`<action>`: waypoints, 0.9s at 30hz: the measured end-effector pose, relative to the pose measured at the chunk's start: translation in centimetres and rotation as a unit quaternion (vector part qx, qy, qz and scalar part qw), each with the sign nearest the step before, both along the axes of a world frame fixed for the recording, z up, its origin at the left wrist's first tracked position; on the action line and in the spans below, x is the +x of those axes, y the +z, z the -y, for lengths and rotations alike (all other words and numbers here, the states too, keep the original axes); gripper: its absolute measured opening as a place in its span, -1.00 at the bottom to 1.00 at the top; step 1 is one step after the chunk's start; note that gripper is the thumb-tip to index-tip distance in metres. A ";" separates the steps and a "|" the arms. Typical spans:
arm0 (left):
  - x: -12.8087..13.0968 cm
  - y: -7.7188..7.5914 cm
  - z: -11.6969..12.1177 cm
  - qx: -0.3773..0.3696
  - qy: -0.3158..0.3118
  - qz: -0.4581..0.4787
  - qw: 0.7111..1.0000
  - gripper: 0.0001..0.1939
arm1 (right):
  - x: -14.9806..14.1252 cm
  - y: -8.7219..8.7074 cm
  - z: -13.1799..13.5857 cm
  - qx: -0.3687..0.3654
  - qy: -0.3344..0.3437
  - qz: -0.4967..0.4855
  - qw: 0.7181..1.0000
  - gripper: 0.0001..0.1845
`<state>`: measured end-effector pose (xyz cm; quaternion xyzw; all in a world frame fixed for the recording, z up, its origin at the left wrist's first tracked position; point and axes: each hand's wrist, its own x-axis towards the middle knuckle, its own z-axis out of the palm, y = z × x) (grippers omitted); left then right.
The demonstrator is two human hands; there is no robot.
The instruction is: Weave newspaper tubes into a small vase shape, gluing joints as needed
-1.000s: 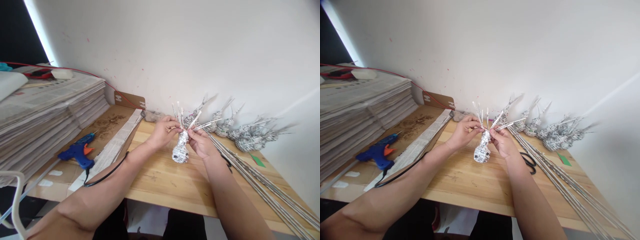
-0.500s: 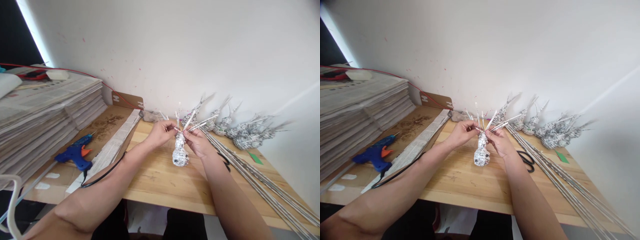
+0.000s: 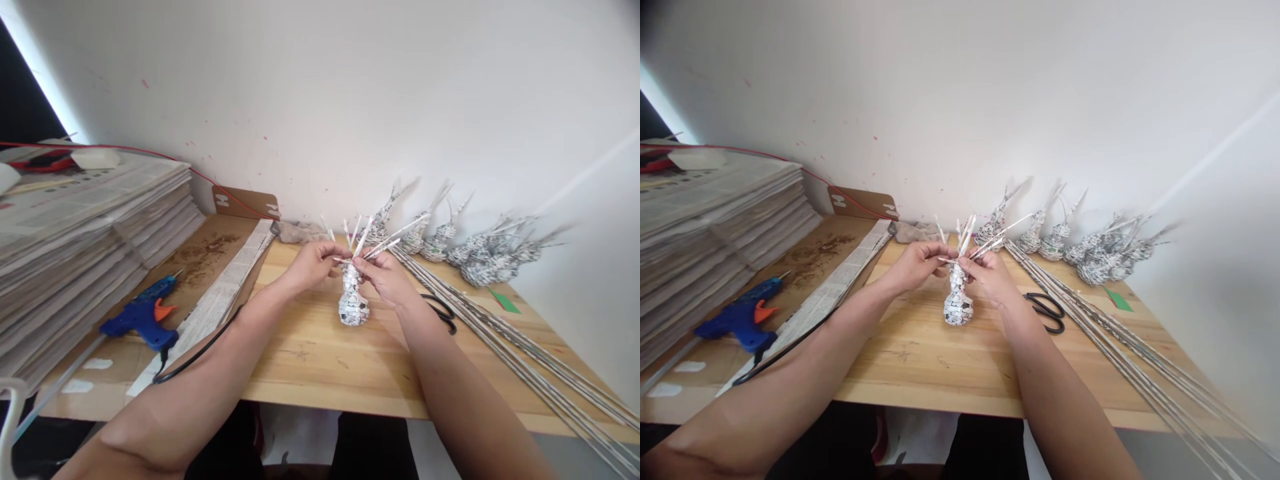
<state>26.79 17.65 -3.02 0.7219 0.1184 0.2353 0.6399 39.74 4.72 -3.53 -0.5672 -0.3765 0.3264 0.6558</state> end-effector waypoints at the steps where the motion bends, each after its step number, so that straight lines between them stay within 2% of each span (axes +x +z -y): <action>1: -0.1 0.2 -0.1 0.007 -0.009 0.003 1.000 -0.78 | 0.1 0.0 0.0 0.003 -0.009 0.009 1.000 -0.63; 4: -0.3 0.4 -0.2 0.040 -0.015 0.001 0.999 -0.74 | 0.1 0.0 -0.1 0.002 -0.023 0.041 0.999 -0.61; 10: 0.2 -0.6 -0.2 0.047 0.040 -0.003 0.998 -0.72 | -0.2 0.3 -0.1 0.000 -0.015 0.060 0.998 -0.57; 17: 0.3 -0.9 -0.6 0.062 0.011 0.015 0.998 -0.76 | 0.3 0.4 0.1 0.001 -0.033 0.061 0.998 -0.42; 23: 0.2 -0.8 -0.3 0.089 -0.028 0.012 0.996 -0.74 | -0.2 0.7 0.2 0.029 -0.053 0.035 0.998 -0.45; 27: 0.2 -0.9 -0.2 0.095 -0.034 0.016 0.995 -0.75 | 0.1 1.0 0.6 0.006 -0.006 0.027 1.000 -0.52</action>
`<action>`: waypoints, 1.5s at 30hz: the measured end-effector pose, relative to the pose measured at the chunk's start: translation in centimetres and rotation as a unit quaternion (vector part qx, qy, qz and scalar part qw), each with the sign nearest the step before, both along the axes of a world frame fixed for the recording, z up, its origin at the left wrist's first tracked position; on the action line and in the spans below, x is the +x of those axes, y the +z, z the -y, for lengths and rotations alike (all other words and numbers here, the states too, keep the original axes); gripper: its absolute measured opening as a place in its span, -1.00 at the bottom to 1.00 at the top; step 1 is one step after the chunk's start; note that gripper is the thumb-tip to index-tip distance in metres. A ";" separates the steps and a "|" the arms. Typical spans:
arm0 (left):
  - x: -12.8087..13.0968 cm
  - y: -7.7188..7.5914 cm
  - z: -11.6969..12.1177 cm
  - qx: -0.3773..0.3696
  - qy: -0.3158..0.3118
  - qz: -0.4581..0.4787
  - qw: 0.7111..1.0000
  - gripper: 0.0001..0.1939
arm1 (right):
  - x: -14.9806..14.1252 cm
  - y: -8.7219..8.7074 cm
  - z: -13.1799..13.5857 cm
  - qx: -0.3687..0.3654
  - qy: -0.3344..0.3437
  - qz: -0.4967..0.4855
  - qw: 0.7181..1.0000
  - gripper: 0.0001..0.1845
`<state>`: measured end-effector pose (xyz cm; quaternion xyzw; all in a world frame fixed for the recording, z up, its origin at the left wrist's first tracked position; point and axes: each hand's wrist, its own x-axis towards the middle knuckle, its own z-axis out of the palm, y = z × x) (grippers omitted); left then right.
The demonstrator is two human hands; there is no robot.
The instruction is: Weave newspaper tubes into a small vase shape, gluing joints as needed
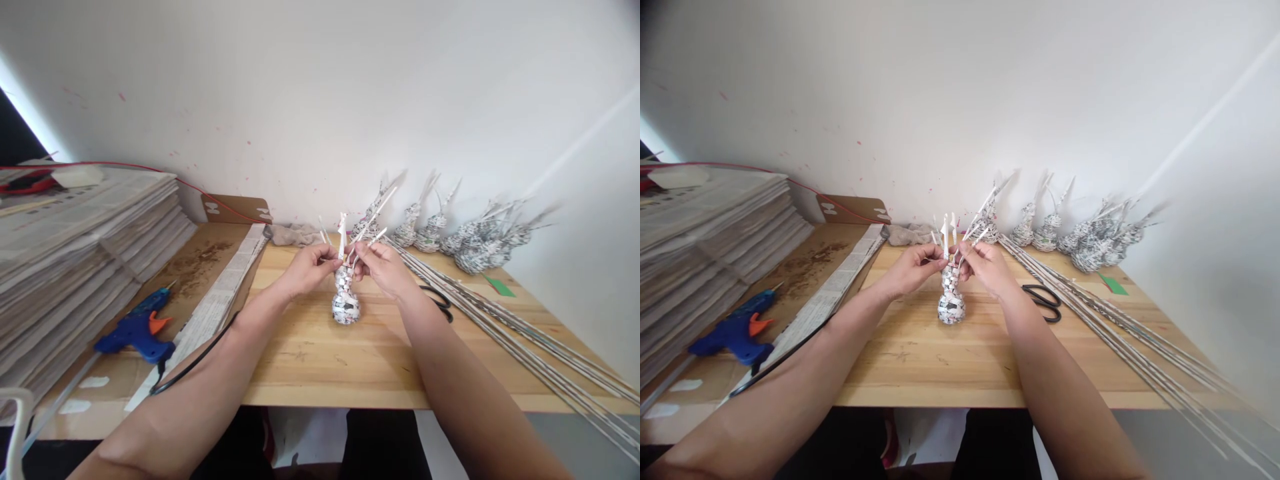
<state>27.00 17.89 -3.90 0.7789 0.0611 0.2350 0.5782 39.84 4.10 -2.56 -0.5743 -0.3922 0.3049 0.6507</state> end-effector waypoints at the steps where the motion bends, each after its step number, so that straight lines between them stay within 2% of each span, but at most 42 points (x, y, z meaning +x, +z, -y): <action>1: 0.0 -0.1 0.0 -0.002 0.004 -0.002 1.000 -0.75 | 0.1 0.1 0.1 -0.013 0.013 0.009 1.000 -0.52; 5: 0.0 0.0 0.1 -0.014 0.012 -0.009 1.000 -0.75 | -0.1 0.1 0.0 -0.021 0.012 0.042 0.999 -0.53; 9: -0.1 0.3 0.2 -0.017 -0.003 -0.006 1.000 -0.74 | -0.9 -0.4 -0.7 -0.002 -0.049 0.032 0.998 -0.50; 12: -0.1 0.4 0.3 0.007 0.008 -0.005 1.000 -0.74 | -1.3 -0.9 -1.1 0.005 -0.079 0.023 0.997 -0.49; 19: -0.2 0.6 0.0 0.071 0.040 -0.017 0.997 -0.77 | -1.3 -0.6 -1.0 0.012 -0.067 0.037 0.997 -0.52; 24: -0.4 0.9 0.0 0.089 0.050 -0.019 0.995 -0.78 | -1.1 -0.3 -0.6 -0.002 -0.026 0.000 1.000 -0.56; 28: -0.5 1.0 -0.1 0.062 0.057 -0.017 0.996 -0.79 | -0.6 -0.4 -0.3 -0.008 0.015 -0.038 0.999 -0.65; 32: -0.3 0.9 -0.1 -0.014 0.049 -0.009 0.999 -0.80 | -0.5 -0.5 -0.2 -0.013 0.023 -0.037 0.999 -0.67; 35: -0.2 0.9 -0.1 -0.054 0.051 0.001 0.997 -0.82 | -0.9 -0.4 -0.3 -0.022 -0.009 0.031 0.999 -0.69; 39: -0.2 0.9 -0.1 -0.063 0.059 -0.006 0.996 -0.83 | -1.5 -0.3 -0.5 -0.016 -0.060 0.128 0.990 -0.74; 41: -0.3 0.8 -0.3 -0.050 0.057 -0.016 0.997 -0.81 | -1.5 -0.3 -0.5 -0.007 -0.043 0.118 0.992 -0.71; 45: -0.2 0.4 -0.5 -0.045 0.026 -0.021 0.998 -0.73 | -1.3 0.0 -0.3 -0.002 -0.011 0.032 0.999 -0.59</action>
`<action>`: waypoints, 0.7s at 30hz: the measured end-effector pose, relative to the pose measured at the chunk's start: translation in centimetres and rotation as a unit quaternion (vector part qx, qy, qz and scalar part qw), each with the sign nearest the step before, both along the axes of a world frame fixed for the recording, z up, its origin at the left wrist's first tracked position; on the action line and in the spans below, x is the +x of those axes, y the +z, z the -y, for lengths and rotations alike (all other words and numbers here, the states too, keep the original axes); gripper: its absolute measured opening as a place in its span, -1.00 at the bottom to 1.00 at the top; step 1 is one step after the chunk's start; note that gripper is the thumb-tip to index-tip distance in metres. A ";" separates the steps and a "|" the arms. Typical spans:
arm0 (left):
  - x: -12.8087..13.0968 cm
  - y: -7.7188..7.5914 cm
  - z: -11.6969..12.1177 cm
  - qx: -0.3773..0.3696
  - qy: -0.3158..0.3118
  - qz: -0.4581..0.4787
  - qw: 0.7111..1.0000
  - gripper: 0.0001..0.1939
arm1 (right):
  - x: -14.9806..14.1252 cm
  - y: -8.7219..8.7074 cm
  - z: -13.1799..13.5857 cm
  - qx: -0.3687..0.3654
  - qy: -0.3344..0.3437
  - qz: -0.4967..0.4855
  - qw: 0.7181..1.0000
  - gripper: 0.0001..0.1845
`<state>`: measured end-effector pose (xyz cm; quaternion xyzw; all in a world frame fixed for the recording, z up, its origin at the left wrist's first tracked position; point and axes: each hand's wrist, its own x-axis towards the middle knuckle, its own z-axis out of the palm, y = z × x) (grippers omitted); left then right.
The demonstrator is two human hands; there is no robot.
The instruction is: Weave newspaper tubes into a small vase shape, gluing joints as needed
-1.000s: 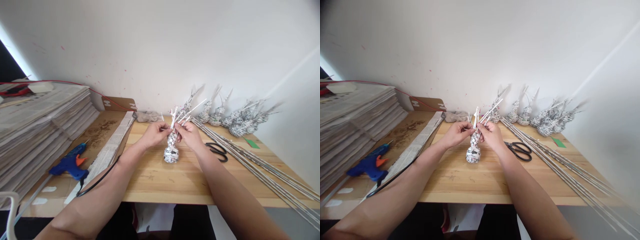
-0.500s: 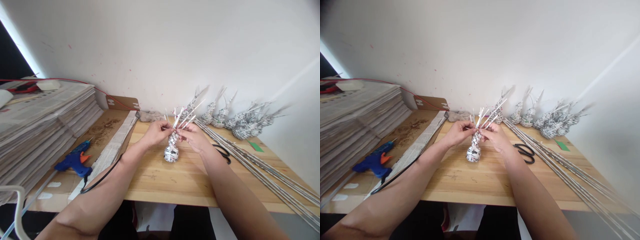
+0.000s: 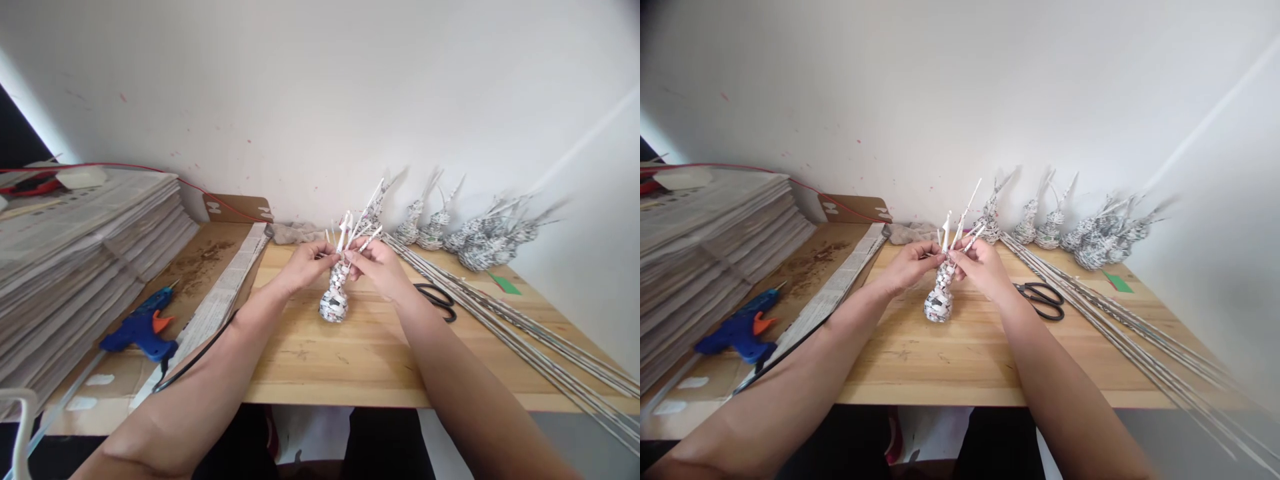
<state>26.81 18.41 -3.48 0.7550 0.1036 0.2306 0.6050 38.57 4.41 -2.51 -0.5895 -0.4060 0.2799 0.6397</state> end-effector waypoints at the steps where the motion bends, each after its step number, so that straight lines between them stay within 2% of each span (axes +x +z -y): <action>1: 0.1 -0.1 0.0 -0.018 -0.012 0.005 1.000 -0.71 | 0.1 0.1 0.1 0.002 0.003 -0.019 1.000 -0.57; 4: 0.2 -0.2 -0.1 -0.093 -0.033 0.033 0.995 -0.65 | 0.5 0.6 0.3 0.033 -0.012 -0.061 0.997 -0.57; 8: 0.2 -0.1 -0.1 -0.192 -0.040 0.075 0.978 -0.61 | 1.1 0.7 0.4 0.096 -0.105 -0.053 0.988 -0.60; 10: 0.1 -0.1 -0.2 -0.247 -0.046 0.088 0.964 -0.60 | 1.3 0.7 0.4 0.106 -0.127 -0.038 0.985 -0.58; 15: 0.2 -0.4 -0.5 -0.332 -0.066 0.108 0.935 -0.64 | 0.9 0.7 0.3 0.097 -0.101 -0.034 0.990 -0.53; 21: 0.2 -0.4 -1.0 -0.356 -0.027 0.125 0.926 -0.64 | 0.6 0.7 0.4 0.102 -0.064 -0.018 0.993 -0.60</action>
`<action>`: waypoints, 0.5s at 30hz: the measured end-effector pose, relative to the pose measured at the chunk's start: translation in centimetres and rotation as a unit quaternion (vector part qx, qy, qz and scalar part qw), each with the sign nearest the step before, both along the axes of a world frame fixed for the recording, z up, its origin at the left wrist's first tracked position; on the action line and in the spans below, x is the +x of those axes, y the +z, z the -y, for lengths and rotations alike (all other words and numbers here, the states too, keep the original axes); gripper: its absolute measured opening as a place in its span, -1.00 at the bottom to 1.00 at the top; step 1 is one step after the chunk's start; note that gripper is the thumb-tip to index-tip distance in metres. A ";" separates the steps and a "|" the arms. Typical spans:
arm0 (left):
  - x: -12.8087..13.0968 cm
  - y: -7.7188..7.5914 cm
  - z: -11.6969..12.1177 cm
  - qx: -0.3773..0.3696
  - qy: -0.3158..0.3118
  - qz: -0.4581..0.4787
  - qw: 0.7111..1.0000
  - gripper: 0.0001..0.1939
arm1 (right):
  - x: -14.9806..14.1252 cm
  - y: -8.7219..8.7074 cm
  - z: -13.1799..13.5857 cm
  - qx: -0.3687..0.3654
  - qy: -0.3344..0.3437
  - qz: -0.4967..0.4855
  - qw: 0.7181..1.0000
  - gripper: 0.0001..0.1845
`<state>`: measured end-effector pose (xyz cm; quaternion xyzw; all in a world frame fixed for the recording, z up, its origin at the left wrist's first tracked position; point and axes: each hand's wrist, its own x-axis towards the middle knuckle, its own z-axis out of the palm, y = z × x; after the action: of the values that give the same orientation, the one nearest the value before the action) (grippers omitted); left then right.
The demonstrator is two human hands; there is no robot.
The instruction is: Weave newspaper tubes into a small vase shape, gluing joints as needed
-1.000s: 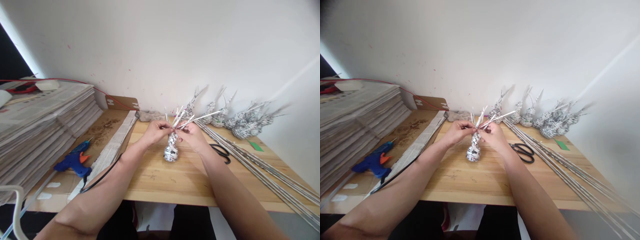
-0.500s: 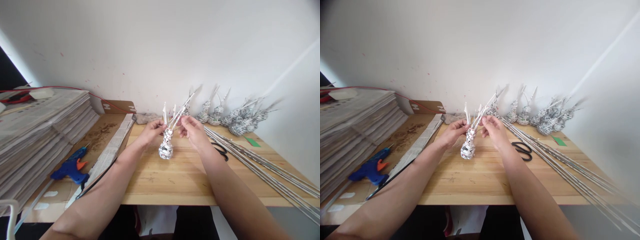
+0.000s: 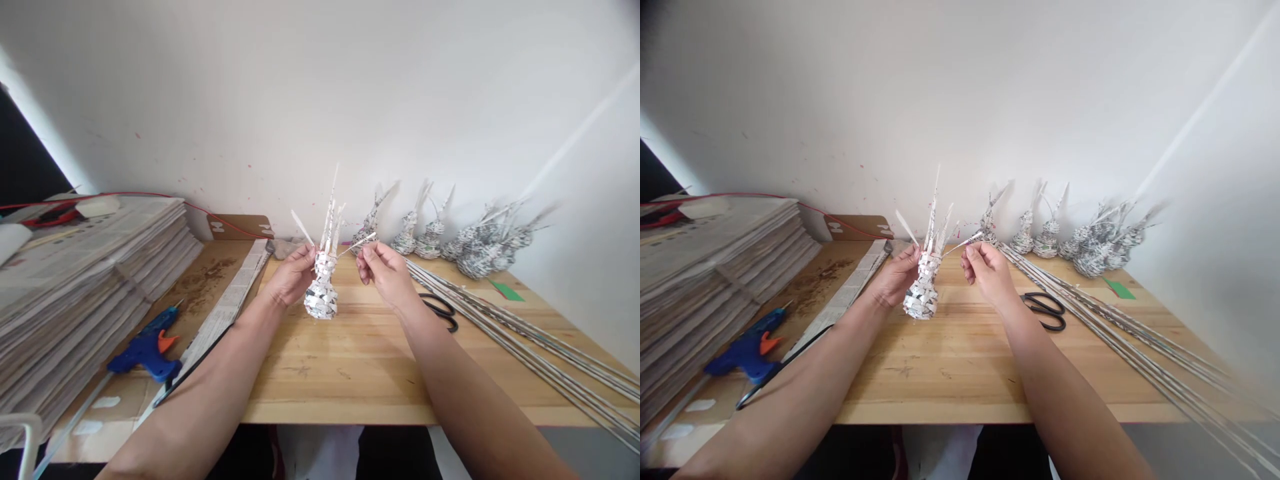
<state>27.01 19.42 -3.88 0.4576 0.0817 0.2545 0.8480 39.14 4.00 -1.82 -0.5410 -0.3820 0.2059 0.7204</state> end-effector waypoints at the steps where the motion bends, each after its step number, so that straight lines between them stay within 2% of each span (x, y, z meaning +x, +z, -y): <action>1: 0.0 0.0 -0.1 0.003 0.006 -0.001 1.000 -0.64 | 0.0 -0.1 0.0 -0.003 0.009 0.009 1.000 -0.61; 8: 0.1 -0.2 -0.4 0.049 0.014 0.000 0.999 -0.61 | -0.2 -0.3 -0.1 -0.019 0.050 0.044 0.998 -0.65; 15: 0.1 0.0 -0.5 0.086 0.071 -0.023 0.994 -0.54 | -0.3 -0.3 -0.1 -0.035 0.054 0.024 0.998 -0.64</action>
<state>27.14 19.89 -3.88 0.5273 0.1113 0.3093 0.7835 38.88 4.13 -2.11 -0.5490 -0.4206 0.2448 0.6795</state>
